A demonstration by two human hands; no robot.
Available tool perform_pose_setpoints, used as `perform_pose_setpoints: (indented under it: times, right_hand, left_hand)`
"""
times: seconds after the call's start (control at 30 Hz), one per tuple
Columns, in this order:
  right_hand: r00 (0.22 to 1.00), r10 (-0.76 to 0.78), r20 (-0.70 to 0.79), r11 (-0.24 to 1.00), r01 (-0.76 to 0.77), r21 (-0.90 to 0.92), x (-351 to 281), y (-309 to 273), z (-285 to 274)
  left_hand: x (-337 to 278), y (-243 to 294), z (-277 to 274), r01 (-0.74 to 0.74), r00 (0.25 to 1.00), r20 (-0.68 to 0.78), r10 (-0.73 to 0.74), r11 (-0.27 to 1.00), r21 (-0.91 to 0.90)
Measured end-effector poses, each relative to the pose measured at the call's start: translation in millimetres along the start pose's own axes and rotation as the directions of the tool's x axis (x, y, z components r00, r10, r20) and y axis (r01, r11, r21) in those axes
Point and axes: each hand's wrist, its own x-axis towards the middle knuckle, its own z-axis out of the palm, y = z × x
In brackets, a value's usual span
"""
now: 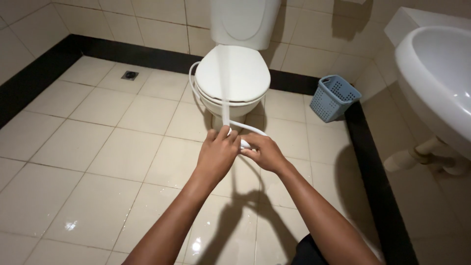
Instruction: The person uses a handheld bidet sprayer to wash the tiled floor of a bathroom. They move the sprayer back and forth across the floor surface, directing water towards the drain and around the base of the toilet.
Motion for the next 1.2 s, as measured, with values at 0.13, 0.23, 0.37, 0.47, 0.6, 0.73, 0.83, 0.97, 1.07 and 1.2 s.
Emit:
perform_pose_setpoints:
  times: [0.13, 0.23, 0.37, 0.47, 0.6, 0.73, 0.83, 0.97, 1.07, 1.2]
  right_hand:
    - [0.999, 0.031, -0.023, 0.999, -0.032, -0.03, 2, 2, -1]
    - [0.998, 0.015, -0.063, 0.999, -0.012, 0.048, 1, 11, 3]
    - [0.991, 0.11, -0.077, 0.993, -0.106, 0.05, 1, 13, 2]
    - [0.986, 0.126, -0.106, 0.99, -0.118, 0.073, 1, 20, 5]
    - [0.97, 0.211, -0.12, 0.977, -0.206, 0.054, 5, 13, 4]
    - [0.952, 0.274, -0.137, 0.961, -0.267, 0.066, 7, 10, 5]
    - [0.956, 0.249, -0.157, 0.968, -0.244, 0.051, 9, 11, 6]
    - [0.951, 0.286, -0.12, 0.958, -0.284, 0.03, 10, 14, 9]
    - [0.958, 0.26, -0.119, 0.966, -0.258, 0.031, 9, 6, 6]
    - [0.965, 0.225, -0.135, 0.97, -0.235, -0.061, 8, 6, 7]
  left_hand:
    - [8, -2, 1, -0.017, 1.0, -0.025, 0.018, 0.999, 0.031]
    - [13, -4, 6, -0.037, 0.997, -0.072, 0.04, 0.999, 0.04]
    - [20, -8, 25, -0.071, 0.994, -0.089, 0.071, 0.997, 0.011]
    - [26, -12, 30, -0.104, 0.992, -0.07, 0.105, 0.994, 0.013]
    - [36, -20, 30, -0.141, 0.989, -0.054, 0.139, 0.99, -0.027]
    - [41, -26, 43, -0.175, 0.983, -0.066, 0.174, 0.985, -0.004]
    - [43, -28, 40, -0.18, 0.983, -0.025, 0.179, 0.982, -0.048]
    - [37, -31, 39, -0.183, 0.983, -0.023, 0.182, 0.982, -0.046]
    - [31, -30, 38, -0.169, 0.985, -0.042, 0.166, 0.984, -0.057]
    - [25, -27, 37, -0.128, 0.991, -0.037, 0.126, 0.989, -0.078]
